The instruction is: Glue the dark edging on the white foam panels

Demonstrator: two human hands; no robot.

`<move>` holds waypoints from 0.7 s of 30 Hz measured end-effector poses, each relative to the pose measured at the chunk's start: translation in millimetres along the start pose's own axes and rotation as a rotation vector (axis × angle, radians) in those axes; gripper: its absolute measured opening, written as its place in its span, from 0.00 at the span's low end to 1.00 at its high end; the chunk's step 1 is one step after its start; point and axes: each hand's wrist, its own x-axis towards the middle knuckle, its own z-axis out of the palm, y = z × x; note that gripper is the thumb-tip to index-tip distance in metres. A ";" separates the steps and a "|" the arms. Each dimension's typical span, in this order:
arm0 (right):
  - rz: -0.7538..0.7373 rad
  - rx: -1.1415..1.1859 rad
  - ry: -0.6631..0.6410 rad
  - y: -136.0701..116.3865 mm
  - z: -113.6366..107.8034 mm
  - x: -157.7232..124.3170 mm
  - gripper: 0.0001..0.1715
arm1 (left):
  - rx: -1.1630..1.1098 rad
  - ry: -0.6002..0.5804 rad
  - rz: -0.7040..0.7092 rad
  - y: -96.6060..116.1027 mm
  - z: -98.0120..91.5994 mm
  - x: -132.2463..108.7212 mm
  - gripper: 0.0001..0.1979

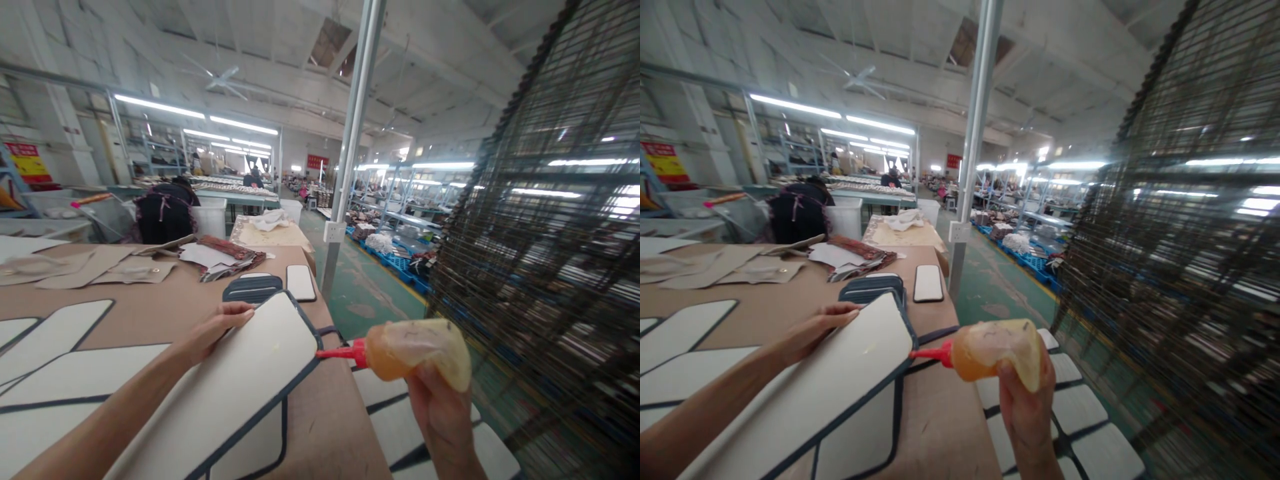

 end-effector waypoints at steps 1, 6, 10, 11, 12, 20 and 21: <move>-0.010 -0.010 0.009 0.7 1.7 1.8 0.23 | -0.017 0.014 0.006 -1.4 1.5 -0.6 0.24; -0.050 -0.022 0.077 5.6 9.3 11.3 0.23 | -0.115 0.039 0.008 -8.0 9.5 -5.4 0.21; -0.057 0.016 0.107 8.9 12.9 14.9 0.24 | -0.126 0.052 0.004 -12.6 13.9 -8.8 0.22; -0.049 0.021 0.107 9.5 13.7 15.3 0.24 | -0.123 0.052 0.003 -14.0 14.4 -9.1 0.22; -0.044 0.024 0.106 9.9 14.5 15.6 0.24 | -0.121 0.055 0.001 -15.5 14.6 -9.1 0.23; -0.041 0.014 0.108 15.6 19.3 15.7 0.25 | -0.139 0.052 0.000 -24.1 9.7 -7.0 0.23; -0.044 0.002 0.108 16.6 19.7 15.3 0.25 | -0.139 0.049 0.000 -23.9 9.3 -7.1 0.23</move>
